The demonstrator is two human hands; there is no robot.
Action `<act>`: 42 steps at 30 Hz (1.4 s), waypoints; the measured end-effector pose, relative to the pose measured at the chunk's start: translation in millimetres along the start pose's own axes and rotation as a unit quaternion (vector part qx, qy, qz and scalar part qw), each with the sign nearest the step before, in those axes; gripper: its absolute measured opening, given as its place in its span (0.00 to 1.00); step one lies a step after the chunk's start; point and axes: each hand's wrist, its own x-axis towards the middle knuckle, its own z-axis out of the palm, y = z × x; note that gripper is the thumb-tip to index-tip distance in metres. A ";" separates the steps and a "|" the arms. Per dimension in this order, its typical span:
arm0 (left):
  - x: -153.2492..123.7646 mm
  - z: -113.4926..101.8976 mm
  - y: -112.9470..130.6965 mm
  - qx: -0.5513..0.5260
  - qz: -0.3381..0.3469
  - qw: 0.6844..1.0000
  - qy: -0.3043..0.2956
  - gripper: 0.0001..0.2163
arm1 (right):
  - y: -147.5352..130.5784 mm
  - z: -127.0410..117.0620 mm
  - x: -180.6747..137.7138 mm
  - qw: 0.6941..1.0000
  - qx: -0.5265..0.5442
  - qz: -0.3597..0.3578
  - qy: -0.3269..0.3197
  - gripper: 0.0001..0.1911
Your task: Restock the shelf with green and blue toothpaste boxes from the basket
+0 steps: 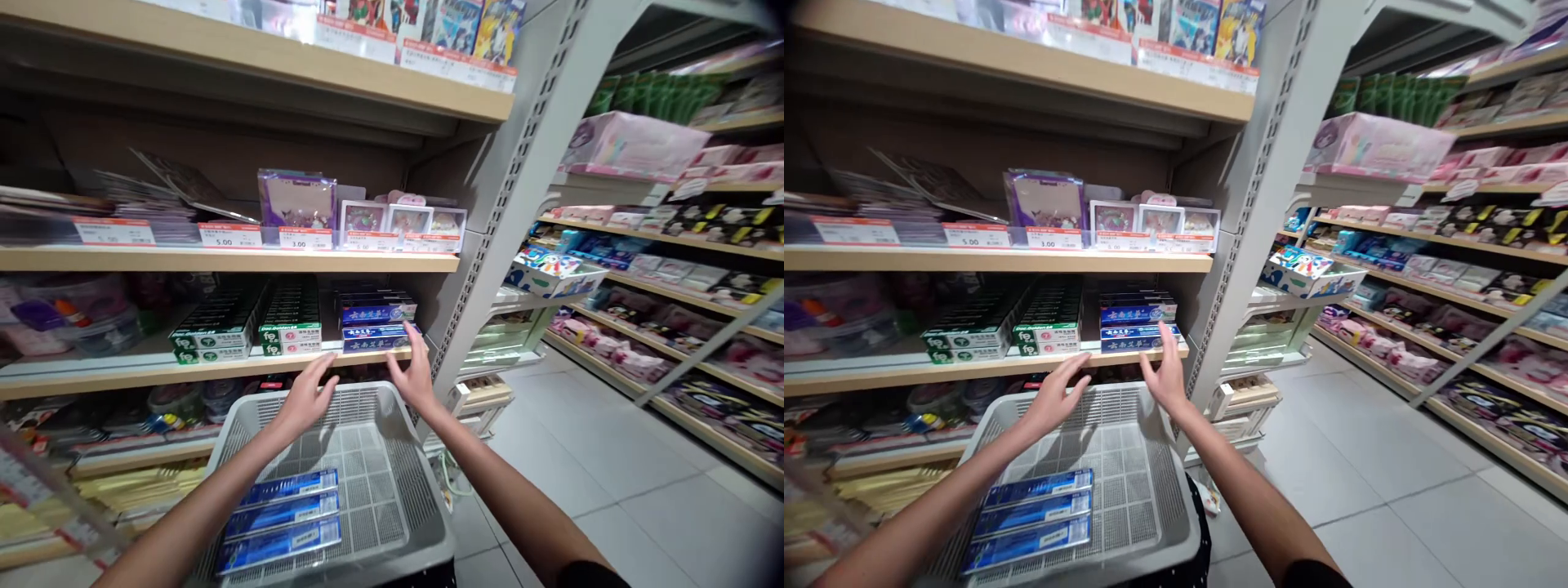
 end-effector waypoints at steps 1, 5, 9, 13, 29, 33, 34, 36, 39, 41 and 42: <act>-16.9 -8.6 -4.3 0.013 -0.002 0.999 -0.048 0.22 | -9.0 3.6 -18.1 0.998 0.011 -0.011 -0.060 0.35; -76.1 -40.9 -36.0 0.105 -0.054 0.956 -0.270 0.32 | -32.4 29.9 -86.1 0.933 0.067 -0.059 -0.348 0.38; -118.1 -58.7 -65.7 0.187 -0.164 0.864 -0.437 0.45 | -37.6 66.7 -136.3 0.819 0.057 -0.098 -0.563 0.60; -144.3 -57.1 -76.5 0.246 -0.151 0.850 -0.440 0.47 | -37.4 95.9 -162.0 0.772 -0.002 -0.134 -0.621 0.68; -114.4 -27.8 -104.1 0.225 -0.127 0.892 -0.370 0.46 | 11.5 77.4 -129.8 0.813 -0.039 -0.032 -0.580 0.66; -114.3 -27.6 -110.6 0.181 -0.175 0.893 -0.374 0.49 | 20.0 73.9 -129.5 0.812 0.016 0.104 -0.574 0.59; -113.7 -27.3 -111.7 0.171 -0.182 0.893 -0.374 0.48 | 21.2 74.8 -129.4 0.811 0.029 0.126 -0.571 0.56; -109.3 -26.5 -114.3 0.162 -0.199 0.887 -0.385 0.46 | 23.4 78.6 -127.2 0.803 0.040 0.151 -0.575 0.51; -96.3 -25.2 -120.2 0.164 -0.225 0.869 -0.408 0.42 | 26.8 87.6 -119.8 0.793 0.040 0.155 -0.587 0.42; -88.1 -23.9 -126.1 0.167 -0.228 0.867 -0.411 0.39 | 28.4 94.1 -115.6 0.800 0.042 0.144 -0.581 0.35; -85.7 -22.8 -129.5 0.167 -0.223 0.871 -0.405 0.37 | 29.0 97.4 -114.6 0.811 0.043 0.138 -0.567 0.32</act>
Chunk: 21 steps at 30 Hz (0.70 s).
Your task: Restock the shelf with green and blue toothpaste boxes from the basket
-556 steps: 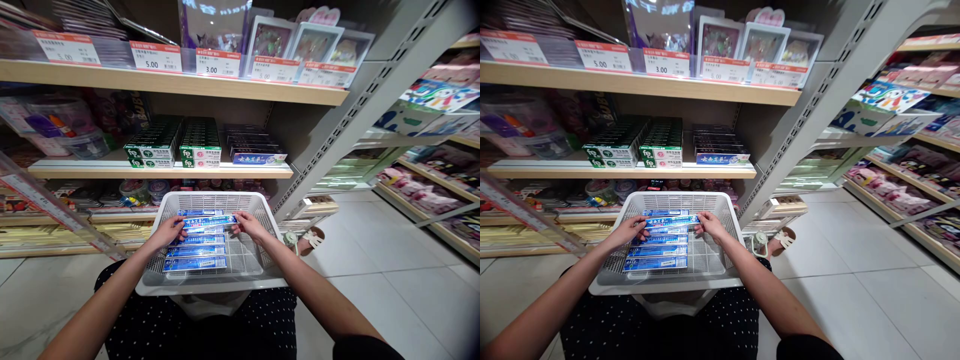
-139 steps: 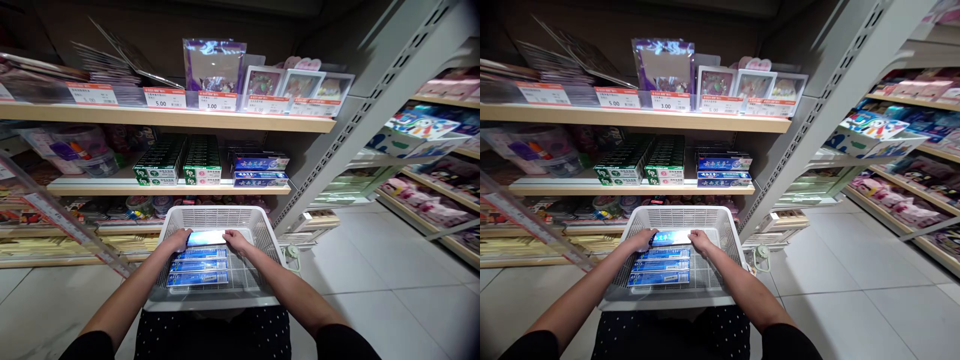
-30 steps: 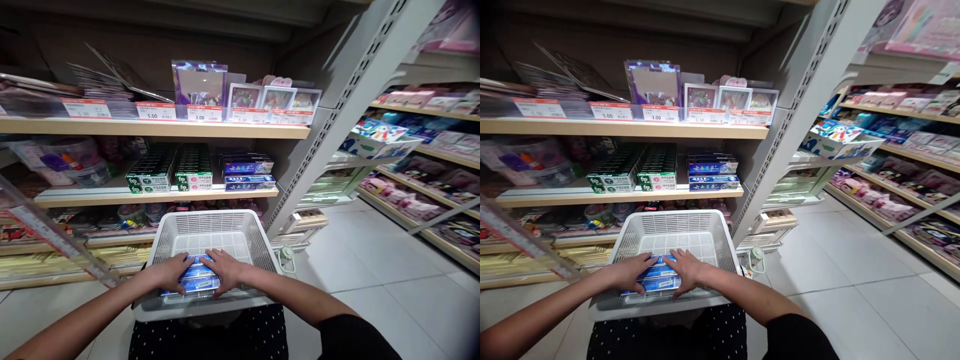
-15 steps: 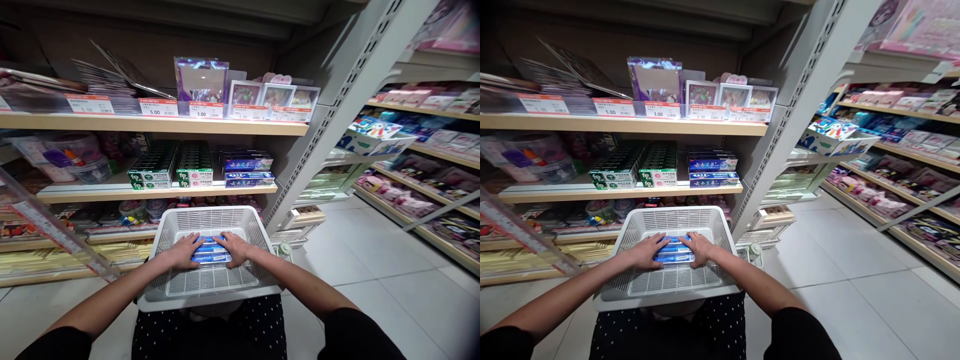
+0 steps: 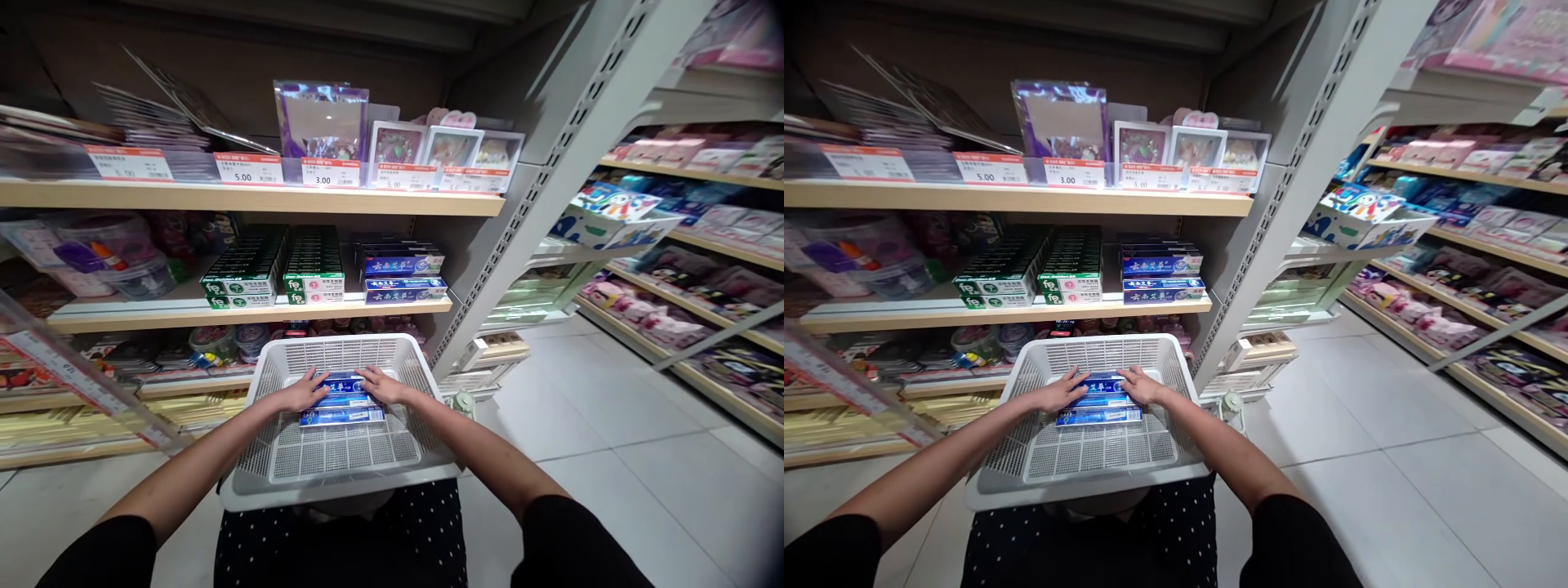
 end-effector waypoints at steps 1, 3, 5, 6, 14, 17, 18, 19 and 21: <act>3.5 0.5 -2.0 -0.001 0.005 1.000 0.013 0.35 | 0.2 1.2 3.1 1.000 0.002 -0.006 0.022 0.29; 9.3 5.3 -6.6 -0.012 0.009 0.998 0.059 0.29 | 1.4 6.3 8.5 0.996 0.016 -0.010 0.084 0.24; 14.3 12.7 -11.0 -0.040 0.005 0.993 0.115 0.25 | 4.0 13.3 13.1 0.987 0.042 0.005 0.156 0.21; 16.8 16.1 -12.8 -0.065 -0.006 0.987 0.146 0.24 | 5.7 16.8 15.0 0.980 0.062 0.023 0.188 0.21; 35.2 17.9 -18.7 -0.222 -0.139 0.931 0.256 0.18 | 9.3 25.5 21.2 0.888 0.294 0.176 0.307 0.24; 35.9 16.4 -18.5 -0.259 -0.164 0.917 0.256 0.13 | 5.6 23.2 21.2 0.856 0.373 0.194 0.301 0.18; 35.6 16.1 -18.2 -0.270 -0.170 0.912 0.257 0.11 | 4.6 22.2 21.1 0.851 0.386 0.199 0.295 0.16; 35.3 15.8 -18.0 -0.280 -0.176 0.908 0.257 0.10 | 3.9 21.0 21.0 0.848 0.395 0.203 0.290 0.14; 34.7 14.9 -17.6 -0.298 -0.184 0.901 0.255 0.07 | 3.3 18.4 20.4 0.845 0.406 0.207 0.281 0.11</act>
